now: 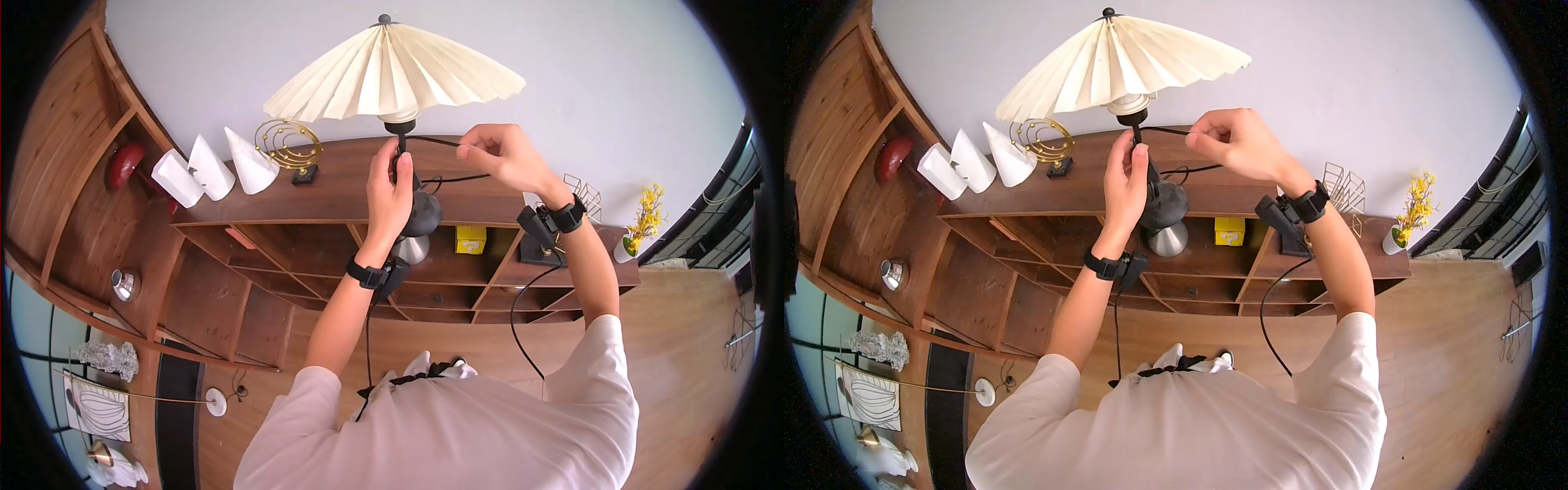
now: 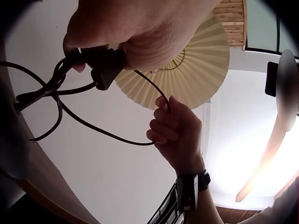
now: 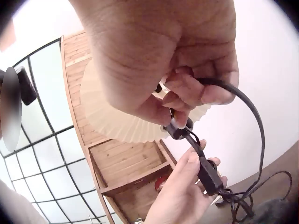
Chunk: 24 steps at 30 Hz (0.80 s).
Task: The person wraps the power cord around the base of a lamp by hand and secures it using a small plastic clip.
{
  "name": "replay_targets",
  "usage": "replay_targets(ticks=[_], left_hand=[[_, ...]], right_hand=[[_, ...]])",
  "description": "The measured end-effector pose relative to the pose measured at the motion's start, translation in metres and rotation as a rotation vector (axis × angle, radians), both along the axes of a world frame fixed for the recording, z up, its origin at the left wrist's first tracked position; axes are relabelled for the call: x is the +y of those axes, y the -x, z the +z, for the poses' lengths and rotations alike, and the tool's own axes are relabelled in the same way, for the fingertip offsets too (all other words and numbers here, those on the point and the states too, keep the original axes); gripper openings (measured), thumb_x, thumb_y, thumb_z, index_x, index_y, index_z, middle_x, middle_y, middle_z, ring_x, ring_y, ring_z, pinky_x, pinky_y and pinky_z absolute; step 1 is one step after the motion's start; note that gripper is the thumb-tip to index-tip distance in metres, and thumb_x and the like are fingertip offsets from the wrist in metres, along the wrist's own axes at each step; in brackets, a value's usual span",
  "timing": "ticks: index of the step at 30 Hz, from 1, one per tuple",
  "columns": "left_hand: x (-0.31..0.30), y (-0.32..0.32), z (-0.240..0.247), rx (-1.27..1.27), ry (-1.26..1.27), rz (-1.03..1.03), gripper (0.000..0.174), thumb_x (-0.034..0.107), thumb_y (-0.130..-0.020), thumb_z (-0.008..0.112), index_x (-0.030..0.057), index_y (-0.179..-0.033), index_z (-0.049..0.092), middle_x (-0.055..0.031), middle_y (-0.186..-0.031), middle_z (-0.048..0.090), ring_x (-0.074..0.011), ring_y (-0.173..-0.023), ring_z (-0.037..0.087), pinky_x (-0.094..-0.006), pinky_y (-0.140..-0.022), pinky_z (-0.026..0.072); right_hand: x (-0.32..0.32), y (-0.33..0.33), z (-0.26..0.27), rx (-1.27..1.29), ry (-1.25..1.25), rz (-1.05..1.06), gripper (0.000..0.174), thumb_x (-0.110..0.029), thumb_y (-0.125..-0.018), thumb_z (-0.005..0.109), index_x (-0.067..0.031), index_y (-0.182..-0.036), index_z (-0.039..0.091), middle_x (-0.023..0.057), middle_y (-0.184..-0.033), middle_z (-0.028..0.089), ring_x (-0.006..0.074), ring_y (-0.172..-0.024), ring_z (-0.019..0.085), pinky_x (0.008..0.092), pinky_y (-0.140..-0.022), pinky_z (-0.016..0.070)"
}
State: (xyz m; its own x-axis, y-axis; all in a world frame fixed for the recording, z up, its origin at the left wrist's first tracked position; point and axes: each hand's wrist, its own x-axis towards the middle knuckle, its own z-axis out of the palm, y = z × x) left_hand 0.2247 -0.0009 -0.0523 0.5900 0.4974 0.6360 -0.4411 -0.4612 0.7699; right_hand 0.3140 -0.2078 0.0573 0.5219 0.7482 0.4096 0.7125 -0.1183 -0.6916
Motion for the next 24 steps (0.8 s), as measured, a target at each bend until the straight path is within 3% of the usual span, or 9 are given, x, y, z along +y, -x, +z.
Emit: replay_targets(ticks=[4, 8, 11, 14, 16, 17, 19, 24], left_hand=[[0.0, -0.003, 0.0, 0.012, 0.011, 0.023, 0.038, 0.024, -0.105, 0.06, 0.0009, -0.135, 0.057, -0.0136, -0.114, 0.062, -0.0227, -0.1, 0.06, -0.034, -0.09, 0.0488], [-0.004, -0.001, 0.001, 0.004, -0.017, 0.039, 0.039, 0.024, -0.104, 0.06, 0.0006, -0.135, 0.058, -0.0145, -0.115, 0.063, -0.024, -0.101, 0.061, -0.0346, -0.09, 0.0487], [-0.004, 0.0, 0.0, -0.037, -0.023, 0.057, 0.039, 0.025, -0.105, 0.06, 0.0005, -0.135, 0.058, -0.0151, -0.116, 0.063, -0.0239, -0.102, 0.061, -0.0346, -0.09, 0.0486], [-0.001, -0.002, -0.001, -0.021, 0.009, 0.04, 0.039, 0.025, -0.105, 0.06, 0.0003, -0.134, 0.058, -0.0154, -0.117, 0.063, -0.0243, -0.102, 0.061, -0.035, -0.09, 0.0487], [0.003, -0.006, -0.004, -0.022, -0.053, 0.064, 0.044, 0.026, -0.106, 0.061, -0.0013, -0.139, 0.054, -0.0057, -0.111, 0.065, -0.0105, -0.094, 0.059, -0.0265, -0.083, 0.0493], [0.002, -0.007, -0.004, -0.025, -0.052, 0.064, 0.044, 0.026, -0.106, 0.061, -0.0013, -0.139, 0.054, -0.0057, -0.111, 0.065, -0.0105, -0.094, 0.059, -0.0265, -0.083, 0.0493], [-0.004, -0.002, 0.0, -0.011, 0.024, 0.046, 0.037, 0.024, -0.104, 0.06, 0.0006, -0.132, 0.059, -0.0149, -0.111, 0.063, -0.0251, -0.1, 0.061, -0.0361, -0.089, 0.0488], [-0.007, -0.003, -0.001, -0.089, 0.018, 0.033, 0.034, 0.022, -0.104, 0.061, 0.0013, -0.131, 0.06, -0.0127, -0.107, 0.062, -0.0223, -0.095, 0.06, -0.0343, -0.085, 0.0491]], right_hand=[[-0.013, 0.012, 0.005, 0.249, 0.076, 0.017, 0.029, -0.028, -0.097, 0.068, 0.0002, -0.097, 0.073, -0.002, -0.065, 0.062, 0.0072, -0.058, 0.051, 0.0266, -0.054, 0.0429], [-0.022, 0.021, 0.001, 0.227, 0.049, -0.056, 0.027, -0.027, -0.098, 0.067, -0.0007, -0.097, 0.073, -0.0038, -0.066, 0.059, 0.0058, -0.058, 0.046, 0.0244, -0.054, 0.0416], [-0.029, 0.029, 0.007, 0.347, -0.12, -0.073, 0.027, -0.026, -0.099, 0.066, -0.0002, -0.098, 0.074, -0.0047, -0.066, 0.056, 0.0044, -0.057, 0.044, 0.0234, -0.053, 0.0396], [-0.034, 0.042, 0.014, 0.277, -0.14, 0.002, 0.029, -0.025, -0.1, 0.065, 0.0016, -0.106, 0.075, -0.0038, -0.067, 0.058, 0.0041, -0.059, 0.048, 0.0234, -0.053, 0.0407], [-0.034, 0.066, 0.014, 0.261, -0.153, -0.017, 0.031, -0.022, -0.1, 0.065, 0.0027, -0.116, 0.073, -0.0015, -0.071, 0.062, 0.005, -0.062, 0.056, 0.0235, -0.054, 0.0434], [-0.036, 0.075, 0.016, 0.269, -0.087, -0.006, 0.031, -0.02, -0.099, 0.065, 0.0034, -0.118, 0.072, -0.0002, -0.073, 0.065, 0.0059, -0.064, 0.059, 0.0238, -0.056, 0.0458], [-0.036, 0.099, 0.028, 0.326, -0.007, -0.011, 0.032, -0.015, -0.098, 0.065, 0.0055, -0.122, 0.07, 0.003, -0.078, 0.069, 0.007, -0.066, 0.064, 0.0237, -0.058, 0.0507], [-0.048, 0.128, 0.048, 0.519, 0.079, 0.162, 0.043, -0.01, -0.097, 0.061, 0.0036, -0.138, 0.06, 0.006, -0.078, 0.07, 0.0087, -0.059, 0.065, 0.0246, -0.054, 0.0536]])
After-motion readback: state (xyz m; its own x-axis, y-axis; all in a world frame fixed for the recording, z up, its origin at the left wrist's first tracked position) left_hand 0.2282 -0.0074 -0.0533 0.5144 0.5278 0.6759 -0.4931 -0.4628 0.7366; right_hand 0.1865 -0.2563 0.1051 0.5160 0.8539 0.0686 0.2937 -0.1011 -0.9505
